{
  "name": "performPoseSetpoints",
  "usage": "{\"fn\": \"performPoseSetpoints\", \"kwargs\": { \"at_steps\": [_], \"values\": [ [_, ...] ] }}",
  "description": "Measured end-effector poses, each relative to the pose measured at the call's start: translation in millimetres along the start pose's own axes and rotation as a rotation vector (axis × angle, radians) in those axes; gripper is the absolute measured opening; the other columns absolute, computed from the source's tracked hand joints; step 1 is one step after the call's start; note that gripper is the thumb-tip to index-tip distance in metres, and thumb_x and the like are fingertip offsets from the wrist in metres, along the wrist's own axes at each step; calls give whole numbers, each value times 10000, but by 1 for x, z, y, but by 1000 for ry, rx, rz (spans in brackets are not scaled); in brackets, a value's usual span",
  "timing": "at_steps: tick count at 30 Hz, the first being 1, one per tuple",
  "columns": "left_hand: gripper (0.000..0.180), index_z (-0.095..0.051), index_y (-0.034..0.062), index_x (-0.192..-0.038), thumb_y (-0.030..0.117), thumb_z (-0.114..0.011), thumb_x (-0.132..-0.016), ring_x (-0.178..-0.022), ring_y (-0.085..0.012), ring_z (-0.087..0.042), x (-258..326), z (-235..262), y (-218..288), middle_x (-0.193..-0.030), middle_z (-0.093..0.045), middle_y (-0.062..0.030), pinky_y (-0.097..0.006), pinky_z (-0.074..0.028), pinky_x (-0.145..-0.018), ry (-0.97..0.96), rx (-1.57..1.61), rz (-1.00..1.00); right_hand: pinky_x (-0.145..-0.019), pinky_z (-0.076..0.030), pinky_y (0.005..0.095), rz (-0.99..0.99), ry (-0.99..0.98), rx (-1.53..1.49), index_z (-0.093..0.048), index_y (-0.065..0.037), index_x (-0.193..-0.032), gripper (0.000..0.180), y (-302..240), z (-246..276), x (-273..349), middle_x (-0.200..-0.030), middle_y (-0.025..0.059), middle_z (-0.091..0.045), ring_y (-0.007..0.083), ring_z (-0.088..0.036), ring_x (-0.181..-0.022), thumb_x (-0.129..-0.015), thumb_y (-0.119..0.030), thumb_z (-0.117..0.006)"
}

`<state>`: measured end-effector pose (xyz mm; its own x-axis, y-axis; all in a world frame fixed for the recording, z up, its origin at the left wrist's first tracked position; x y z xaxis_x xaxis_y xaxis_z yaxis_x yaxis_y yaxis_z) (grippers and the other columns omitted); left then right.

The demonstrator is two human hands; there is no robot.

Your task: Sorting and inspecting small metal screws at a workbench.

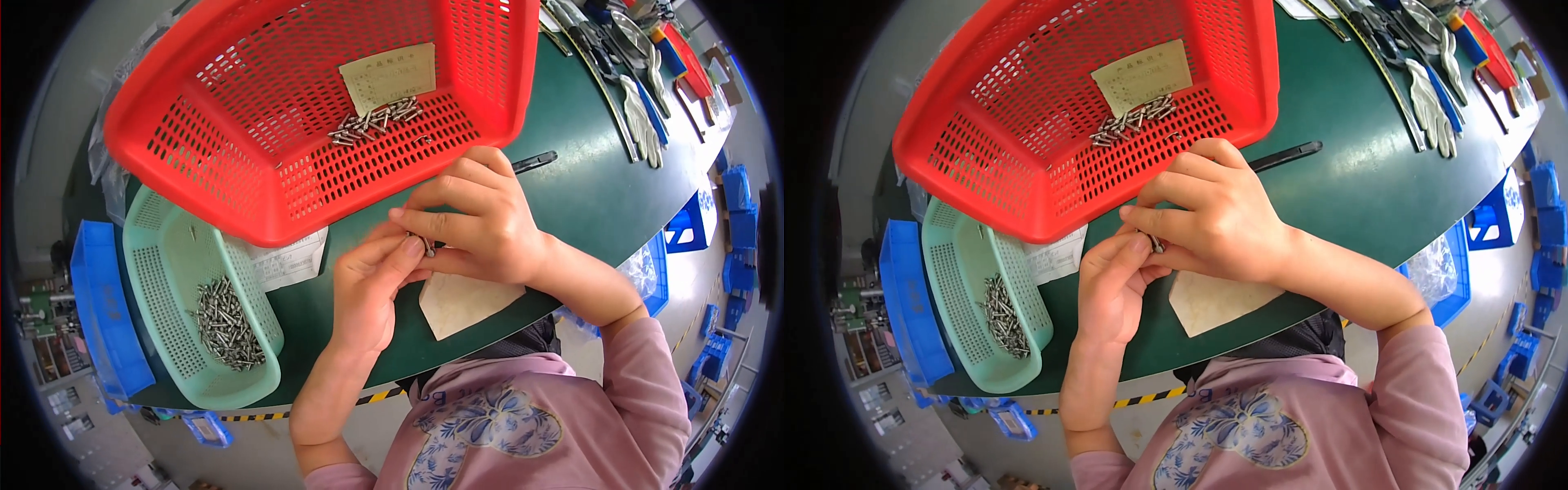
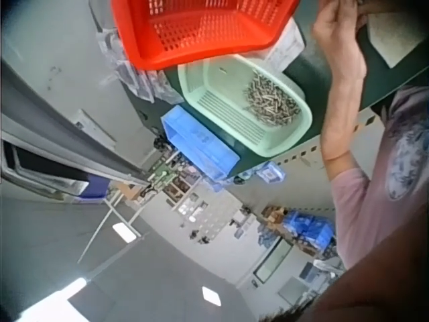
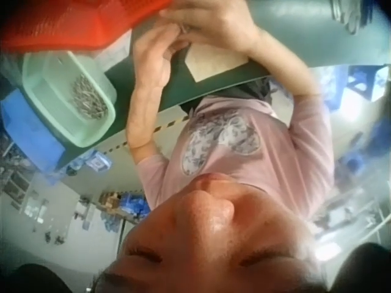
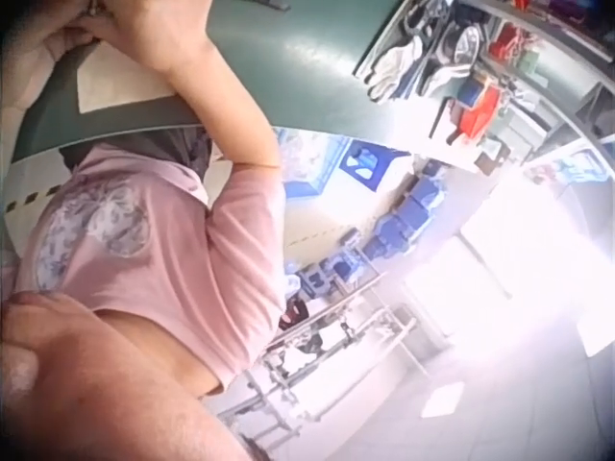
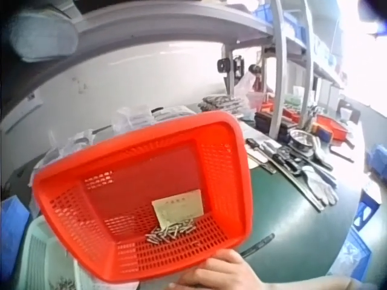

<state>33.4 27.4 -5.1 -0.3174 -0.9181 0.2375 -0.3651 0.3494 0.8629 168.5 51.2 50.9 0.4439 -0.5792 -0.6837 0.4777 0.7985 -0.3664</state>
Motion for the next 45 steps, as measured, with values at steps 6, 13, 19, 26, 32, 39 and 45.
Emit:
{"fn": "performPoseSetpoints", "kwargs": {
  "at_steps": [6,13,19,26,32,39,45],
  "values": [
    [340,-593,-36,-1065,256,-450,-965,-960,-187,-596,2,-3,-6,-1074,-600,-127,-344,-497,-830,-78,165,117,-688,-350,321,-47,-1,-128,-700,-111,-921,395,7,-1,4,-827,-33,-625,155,-513,-674,-578,-261,-827],
    [330,-600,-77,-992,199,-427,-937,-962,-197,-580,1,6,8,-1111,-566,-161,-325,-490,-815,48,107,-23,-699,-354,325,-67,62,-240,-697,-98,-909,364,10,1,5,-816,-15,-634,152,-526,-678,-612,-265,-825],
    [170,-624,-37,-932,28,-570,-784,-982,-229,-547,5,8,26,-1147,-496,-172,-327,-487,-833,163,-338,-506,-710,-367,321,-111,37,-300,-708,-86,-893,349,8,1,6,-814,-5,-648,151,-544,-699,-621,-271,-824],
    [320,-712,127,-925,6,-712,-628,-1060,-274,-526,15,-15,42,-1180,-473,-159,-330,-493,-815,59,-912,-952,-723,-379,318,-202,-52,-563,-707,-75,-835,303,8,-7,10,-780,5,-651,169,-557,-694,-616,-256,-813],
    [260,-739,147,-904,59,-735,-660,-988,-253,-543,18,-15,44,-1121,-519,-126,-323,-494,-769,38,-1002,-1049,-759,-390,312,-262,-91,-693,-704,-73,-808,297,5,-11,12,-741,10,-651,175,-573,-683,-612,-266,-815],
    [242,-740,140,-897,80,-738,-663,-961,-248,-551,18,-17,45,-1099,-531,-116,-316,-496,-726,38,-983,-1050,-771,-389,308,-268,-112,-706,-704,-75,-811,299,4,-11,11,-734,5,-648,169,-571,-671,-611,-263,-821],
    [244,-738,138,-897,70,-732,-664,-950,-247,-556,19,-16,45,-1090,-535,-116,-309,-495,-695,41,-987,-1050,-769,-389,305,-266,-126,-711,-706,-84,-811,277,4,-12,11,-732,1,-646,168,-570,-668,-612,-244,-813]
  ]
}}
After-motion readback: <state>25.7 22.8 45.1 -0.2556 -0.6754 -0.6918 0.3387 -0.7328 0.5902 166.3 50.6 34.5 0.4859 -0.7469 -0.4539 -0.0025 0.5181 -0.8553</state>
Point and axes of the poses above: each hand's wrist, its own x-axis away from the middle knuckle, its own z-axis out of the back of the hand, y = z × x, the point moved 5 cm from there along -x, towards the middle knuckle
